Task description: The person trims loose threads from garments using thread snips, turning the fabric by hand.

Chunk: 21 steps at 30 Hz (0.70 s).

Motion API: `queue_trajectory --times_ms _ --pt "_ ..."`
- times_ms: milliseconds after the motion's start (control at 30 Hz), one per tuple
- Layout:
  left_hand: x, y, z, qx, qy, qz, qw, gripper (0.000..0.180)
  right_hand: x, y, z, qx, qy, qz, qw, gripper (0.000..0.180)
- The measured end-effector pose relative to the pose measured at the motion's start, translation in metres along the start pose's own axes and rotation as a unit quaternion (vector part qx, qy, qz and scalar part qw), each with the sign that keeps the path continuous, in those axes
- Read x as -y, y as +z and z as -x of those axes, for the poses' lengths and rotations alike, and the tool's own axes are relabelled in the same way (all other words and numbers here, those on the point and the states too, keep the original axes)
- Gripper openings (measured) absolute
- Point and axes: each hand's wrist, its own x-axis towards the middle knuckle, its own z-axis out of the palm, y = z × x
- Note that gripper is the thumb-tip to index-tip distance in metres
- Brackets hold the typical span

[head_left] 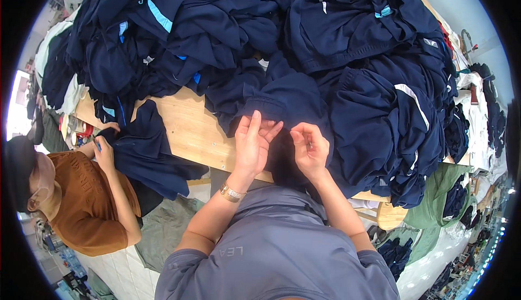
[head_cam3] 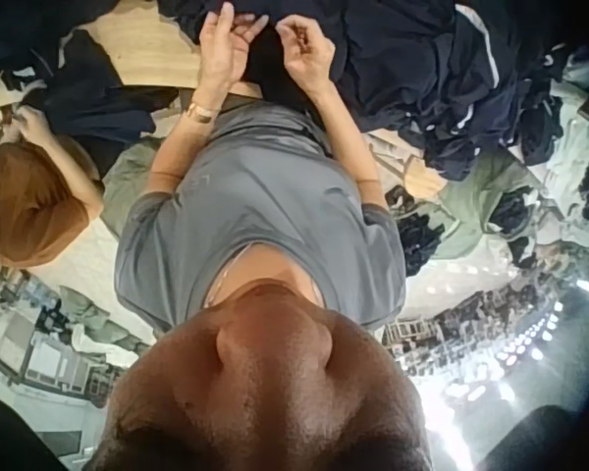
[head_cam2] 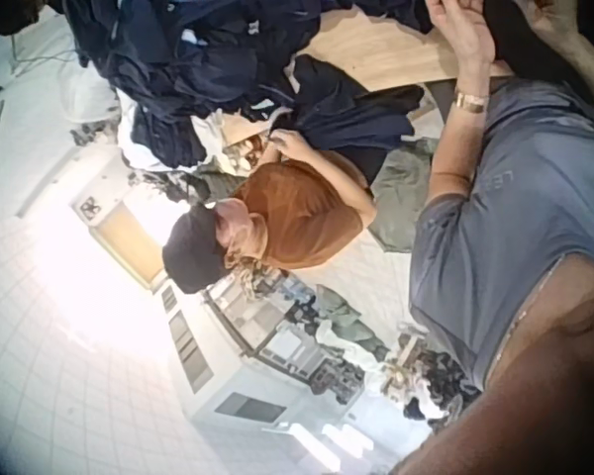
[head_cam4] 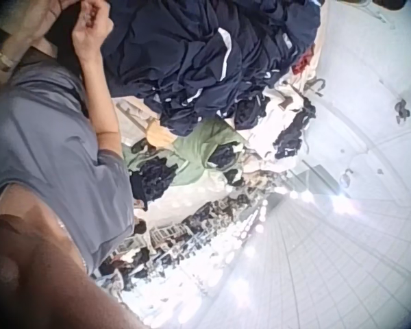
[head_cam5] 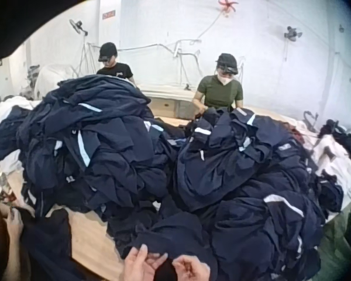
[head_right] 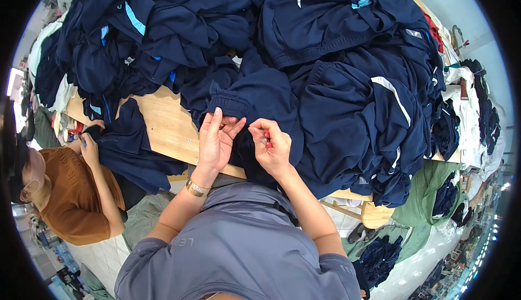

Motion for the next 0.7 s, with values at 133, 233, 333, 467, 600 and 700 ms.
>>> queue_trajectory --times_ms 133,233,333,467,600,700 --pt "-0.004 0.006 0.002 0.001 -0.006 0.009 1.000 0.012 0.000 -0.010 -0.003 0.081 0.103 -0.008 0.991 0.017" --pt "-0.007 0.010 0.003 -0.004 -0.010 0.001 1.000 0.011 -0.009 -0.003 -0.005 0.055 0.087 0.089 0.991 0.024" --pt "-0.007 0.010 0.004 0.000 -0.008 -0.006 1.000 0.012 -0.006 -0.004 -0.006 0.073 0.032 0.175 0.981 0.025" --pt "-0.004 0.006 0.004 0.004 -0.007 -0.010 1.000 0.013 -0.007 -0.003 -0.008 0.088 -0.035 0.234 0.968 0.028" --pt "-0.005 0.009 0.005 -0.017 -0.004 -0.017 1.000 0.013 -0.006 -0.005 -0.008 0.102 -0.069 0.275 0.954 0.029" --pt "-0.005 0.008 0.006 -0.006 -0.003 -0.018 1.000 0.013 -0.006 -0.006 -0.009 0.106 -0.075 0.280 0.951 0.029"
